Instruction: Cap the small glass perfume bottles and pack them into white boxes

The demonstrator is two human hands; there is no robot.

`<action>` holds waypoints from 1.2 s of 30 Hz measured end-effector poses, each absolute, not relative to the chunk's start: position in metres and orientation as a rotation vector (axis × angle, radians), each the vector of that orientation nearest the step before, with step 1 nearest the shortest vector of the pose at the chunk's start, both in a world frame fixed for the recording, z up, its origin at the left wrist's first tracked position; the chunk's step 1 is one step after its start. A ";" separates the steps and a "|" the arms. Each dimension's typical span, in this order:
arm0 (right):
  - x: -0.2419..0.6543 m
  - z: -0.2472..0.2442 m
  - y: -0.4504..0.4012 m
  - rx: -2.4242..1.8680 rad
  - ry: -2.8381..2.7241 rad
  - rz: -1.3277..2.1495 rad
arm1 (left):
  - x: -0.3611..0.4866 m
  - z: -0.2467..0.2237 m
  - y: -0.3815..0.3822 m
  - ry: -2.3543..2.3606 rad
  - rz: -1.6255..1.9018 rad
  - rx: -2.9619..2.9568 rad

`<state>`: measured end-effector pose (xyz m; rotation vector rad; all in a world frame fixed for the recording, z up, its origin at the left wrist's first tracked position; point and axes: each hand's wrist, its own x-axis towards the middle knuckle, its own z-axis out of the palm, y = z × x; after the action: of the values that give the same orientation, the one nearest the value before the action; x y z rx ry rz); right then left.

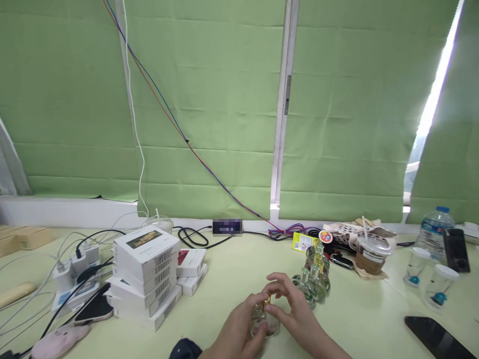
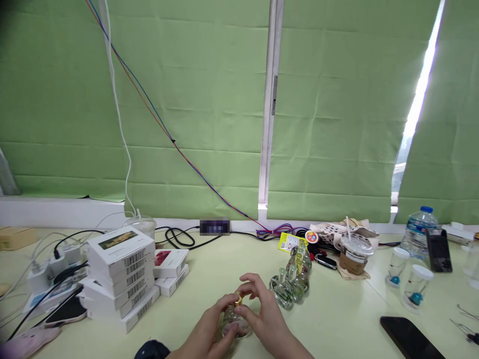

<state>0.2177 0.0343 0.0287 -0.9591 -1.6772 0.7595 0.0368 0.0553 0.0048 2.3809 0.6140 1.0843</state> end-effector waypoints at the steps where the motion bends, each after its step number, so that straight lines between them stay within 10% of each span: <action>1: 0.218 0.028 0.035 -0.959 -1.678 0.759 | 0.037 0.005 0.055 0.609 1.085 2.374; 36: 0.220 0.036 0.032 -1.014 -1.736 0.735 | 0.038 0.011 0.053 0.650 1.045 2.252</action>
<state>0.2195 0.0321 0.0358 -1.0136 -1.7364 0.7350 0.0377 0.0527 0.0106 2.2516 0.6503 1.0451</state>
